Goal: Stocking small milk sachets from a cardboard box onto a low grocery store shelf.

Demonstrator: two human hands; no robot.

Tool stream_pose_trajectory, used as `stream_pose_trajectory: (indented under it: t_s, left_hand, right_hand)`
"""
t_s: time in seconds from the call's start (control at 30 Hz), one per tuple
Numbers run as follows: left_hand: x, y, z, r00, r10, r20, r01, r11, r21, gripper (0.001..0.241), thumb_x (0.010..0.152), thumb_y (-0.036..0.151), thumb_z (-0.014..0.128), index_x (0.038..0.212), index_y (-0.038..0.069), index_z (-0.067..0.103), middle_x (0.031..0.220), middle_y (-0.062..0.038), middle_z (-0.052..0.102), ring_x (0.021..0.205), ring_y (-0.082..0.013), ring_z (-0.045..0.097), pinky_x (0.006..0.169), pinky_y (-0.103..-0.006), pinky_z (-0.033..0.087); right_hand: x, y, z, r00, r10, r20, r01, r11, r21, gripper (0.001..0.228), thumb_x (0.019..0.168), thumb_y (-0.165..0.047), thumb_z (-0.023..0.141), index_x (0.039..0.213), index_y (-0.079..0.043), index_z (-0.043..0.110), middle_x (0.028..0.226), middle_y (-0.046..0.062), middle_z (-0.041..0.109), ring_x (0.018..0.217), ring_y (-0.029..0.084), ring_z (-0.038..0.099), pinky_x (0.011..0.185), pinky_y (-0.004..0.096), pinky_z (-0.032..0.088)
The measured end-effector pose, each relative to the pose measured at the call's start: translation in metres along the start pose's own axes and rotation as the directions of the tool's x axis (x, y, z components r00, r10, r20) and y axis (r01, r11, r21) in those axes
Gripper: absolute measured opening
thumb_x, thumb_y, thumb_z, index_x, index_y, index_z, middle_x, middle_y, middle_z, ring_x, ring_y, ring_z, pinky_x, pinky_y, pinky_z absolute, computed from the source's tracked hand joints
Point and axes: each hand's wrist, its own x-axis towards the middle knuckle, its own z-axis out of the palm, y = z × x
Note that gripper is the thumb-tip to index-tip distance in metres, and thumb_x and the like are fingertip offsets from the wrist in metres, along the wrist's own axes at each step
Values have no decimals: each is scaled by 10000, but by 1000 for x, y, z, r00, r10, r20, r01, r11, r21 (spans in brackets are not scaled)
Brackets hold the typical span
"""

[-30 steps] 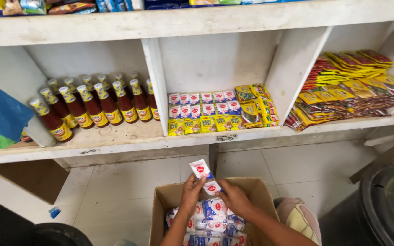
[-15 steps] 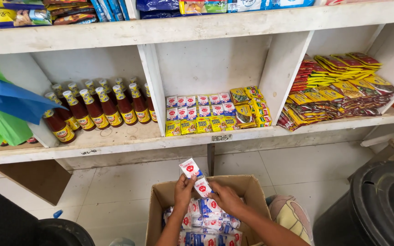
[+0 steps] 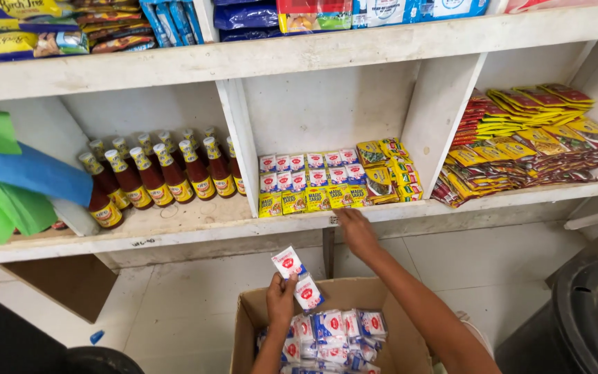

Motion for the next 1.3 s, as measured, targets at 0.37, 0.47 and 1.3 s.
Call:
stream_pose_trajectory:
  t_s: [0.37, 0.47, 1.3]
  left_hand:
    - [3, -1, -2, 999, -37, 27, 38, 999, -23, 199, 966, 172, 683, 1074, 4, 678, 904, -50, 750, 788, -69, 645, 708, -252, 527]
    - [4, -2, -1, 999, -40, 29, 40, 999, -30, 199, 967, 180, 685, 1055, 2, 679, 877, -45, 749, 758, -64, 641, 684, -248, 523]
    - [-37, 55, 32, 845, -372, 384, 462, 870, -174, 220, 938, 218, 681, 1129, 110, 660, 927, -37, 745, 775, -140, 728, 665, -330, 603]
  right_hand:
    - [43, 34, 65, 990, 115, 87, -78, 934, -349, 525, 951, -169, 566, 1468, -211, 488, 1564, 89, 433, 1451, 337, 358, 1125, 684, 245]
    - [45, 38, 75, 983, 171, 72, -126, 902, -413, 570, 912, -80, 563, 1462, -218, 513, 1556, 68, 456, 1443, 315, 394, 1131, 667, 273]
    - [-156, -97, -51, 964, 14, 265, -151, 849, 506, 820, 916, -276, 733, 1539, -52, 249, 1473, 258, 434, 1340, 424, 484, 1080, 480, 399]
